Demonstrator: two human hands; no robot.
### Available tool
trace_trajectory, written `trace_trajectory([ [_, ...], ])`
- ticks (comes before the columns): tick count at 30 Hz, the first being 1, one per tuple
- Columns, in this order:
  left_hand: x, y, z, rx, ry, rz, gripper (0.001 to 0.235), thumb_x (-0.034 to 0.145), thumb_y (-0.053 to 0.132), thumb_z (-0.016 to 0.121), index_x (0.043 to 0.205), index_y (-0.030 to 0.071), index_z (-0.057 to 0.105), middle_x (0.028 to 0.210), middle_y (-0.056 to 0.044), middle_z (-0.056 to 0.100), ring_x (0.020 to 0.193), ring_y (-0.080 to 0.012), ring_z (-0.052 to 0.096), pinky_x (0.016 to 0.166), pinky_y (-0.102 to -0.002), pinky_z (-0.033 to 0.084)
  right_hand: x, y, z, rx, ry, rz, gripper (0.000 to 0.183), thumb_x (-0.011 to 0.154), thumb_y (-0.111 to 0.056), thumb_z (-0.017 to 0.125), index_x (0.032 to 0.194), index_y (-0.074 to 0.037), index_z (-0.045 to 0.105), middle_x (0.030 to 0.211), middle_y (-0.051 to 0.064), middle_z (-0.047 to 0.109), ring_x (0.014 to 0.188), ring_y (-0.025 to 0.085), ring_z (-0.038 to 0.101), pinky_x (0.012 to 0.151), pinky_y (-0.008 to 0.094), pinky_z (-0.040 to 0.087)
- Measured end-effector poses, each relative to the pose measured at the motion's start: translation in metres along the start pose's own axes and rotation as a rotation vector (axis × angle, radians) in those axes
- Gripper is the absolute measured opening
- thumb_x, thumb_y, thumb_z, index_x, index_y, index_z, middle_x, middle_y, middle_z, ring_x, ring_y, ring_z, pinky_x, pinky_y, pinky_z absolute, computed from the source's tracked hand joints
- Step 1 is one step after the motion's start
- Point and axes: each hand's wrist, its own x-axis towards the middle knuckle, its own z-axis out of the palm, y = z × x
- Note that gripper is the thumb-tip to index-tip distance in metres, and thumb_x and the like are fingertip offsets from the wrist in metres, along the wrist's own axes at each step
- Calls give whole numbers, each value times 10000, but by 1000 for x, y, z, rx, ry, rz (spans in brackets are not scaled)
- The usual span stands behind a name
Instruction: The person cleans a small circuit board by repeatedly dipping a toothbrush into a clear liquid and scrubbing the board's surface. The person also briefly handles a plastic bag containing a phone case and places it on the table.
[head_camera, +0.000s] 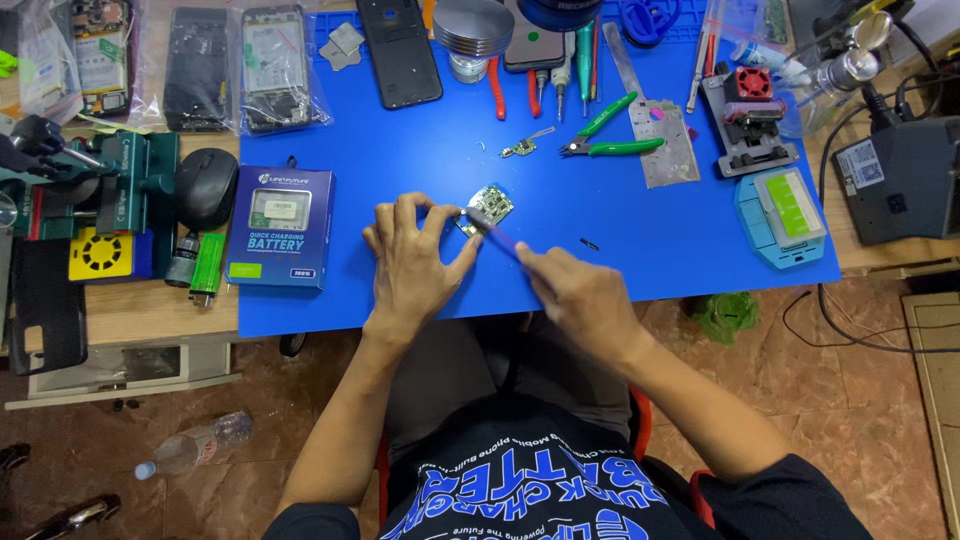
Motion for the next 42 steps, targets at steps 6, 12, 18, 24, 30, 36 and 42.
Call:
trace_trajectory([
  [6,1,1,-1,-8,-29,-5,354,933,504,745,1116,211,667,1143,-26,455,1059,-279,427,881,-441,348,-16,-1,-4,-66,18,-43,227,998,-163,671,1207,-200,752,710,-33,613,526,187,648,488,298,521],
  [12,0,3,-5,0,-51,-6,344,953,500,741,1115,202,680,1142,-28,450,1049,-269,410,879,-435,330,-19,-6,0,-113,62,-89,220,974,-162,695,1186,-185,748,684,-22,574,528,205,646,466,316,527],
  [18,0,3,-6,20,-55,9,358,964,524,731,1140,217,679,1148,-18,440,1060,-266,414,889,-433,328,-11,-8,-1,-20,75,-82,211,986,-140,683,1186,-168,745,696,-7,583,534,224,654,464,321,521],
  [24,-1,5,-8,46,-59,6,349,976,520,721,1144,219,670,1152,-28,445,1055,-274,415,888,-438,328,-4,5,4,-82,87,-70,263,970,-140,688,1227,-178,729,726,2,606,557,236,664,478,352,520],
  [30,0,6,-8,34,-67,-6,360,980,543,709,1149,227,668,1158,-27,444,1059,-273,407,893,-433,324,-5,16,14,-108,83,-52,279,990,-179,669,1259,-230,723,714,-32,589,539,198,645,490,330,514],
  [36,1,8,-12,2,-92,-18,339,995,514,710,1152,215,676,1154,-25,438,1060,-263,393,891,-432,316,0,26,16,-120,128,-15,206,1002,-197,661,1198,-210,722,699,-22,555,539,237,640,480,362,508],
  [42,-2,7,-9,24,-75,-14,363,963,538,729,1146,229,683,1167,-23,458,1070,-272,420,889,-436,328,5,32,-15,134,200,81,185,1047,-263,661,1201,-235,759,819,-14,732,750,268,744,650,361,589],
])
